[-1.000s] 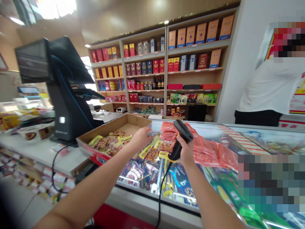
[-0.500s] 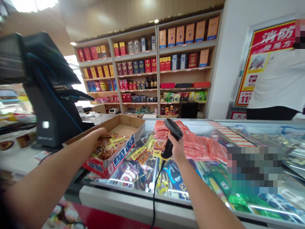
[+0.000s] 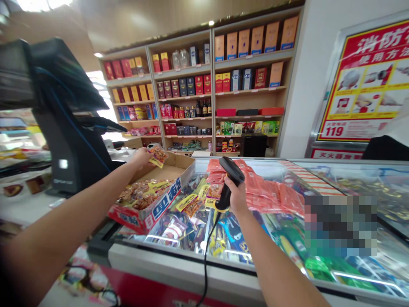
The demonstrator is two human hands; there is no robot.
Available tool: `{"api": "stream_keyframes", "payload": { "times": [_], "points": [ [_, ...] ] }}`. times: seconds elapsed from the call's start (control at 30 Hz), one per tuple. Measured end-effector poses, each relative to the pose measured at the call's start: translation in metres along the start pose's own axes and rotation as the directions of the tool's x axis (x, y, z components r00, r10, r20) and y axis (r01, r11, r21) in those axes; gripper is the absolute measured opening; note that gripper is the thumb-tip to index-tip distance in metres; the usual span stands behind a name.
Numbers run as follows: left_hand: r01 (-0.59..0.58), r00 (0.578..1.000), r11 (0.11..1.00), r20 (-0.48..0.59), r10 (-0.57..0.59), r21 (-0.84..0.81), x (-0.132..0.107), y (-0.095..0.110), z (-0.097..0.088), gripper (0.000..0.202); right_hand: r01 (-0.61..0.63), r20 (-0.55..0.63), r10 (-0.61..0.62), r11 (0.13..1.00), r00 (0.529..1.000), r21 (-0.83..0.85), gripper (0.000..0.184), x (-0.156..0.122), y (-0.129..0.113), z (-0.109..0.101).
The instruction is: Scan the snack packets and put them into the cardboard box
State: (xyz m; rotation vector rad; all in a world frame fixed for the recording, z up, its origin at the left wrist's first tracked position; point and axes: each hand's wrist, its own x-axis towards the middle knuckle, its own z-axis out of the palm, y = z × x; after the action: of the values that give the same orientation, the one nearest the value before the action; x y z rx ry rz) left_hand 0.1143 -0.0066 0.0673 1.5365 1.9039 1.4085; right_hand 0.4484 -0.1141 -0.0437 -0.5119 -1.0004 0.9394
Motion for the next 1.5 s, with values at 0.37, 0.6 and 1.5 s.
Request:
{"api": "stream_keyframes", "payload": {
  "times": [0.37,0.6,1.5],
  "points": [
    [0.224,0.96,0.556,0.279,0.016,-0.8,-0.161,0.019,0.125,0.016,-0.006,-0.009,0.006,1.0,1.0,-0.027,0.024,0.002,0.004,-0.002],
    [0.705,0.694,0.141,0.717,0.07,-0.695,-0.143,-0.022,0.148,0.028,-0.066,0.09,0.068,0.998,0.994,-0.022,0.024,-0.002,0.001,0.0],
    [0.842,0.51,0.01,0.802,0.311,-0.539,-0.153,-0.044,0.157,0.04,-0.305,0.406,0.354,0.935,0.843,-0.182,0.024,-0.017,-0.003,0.01]
  ]
}}
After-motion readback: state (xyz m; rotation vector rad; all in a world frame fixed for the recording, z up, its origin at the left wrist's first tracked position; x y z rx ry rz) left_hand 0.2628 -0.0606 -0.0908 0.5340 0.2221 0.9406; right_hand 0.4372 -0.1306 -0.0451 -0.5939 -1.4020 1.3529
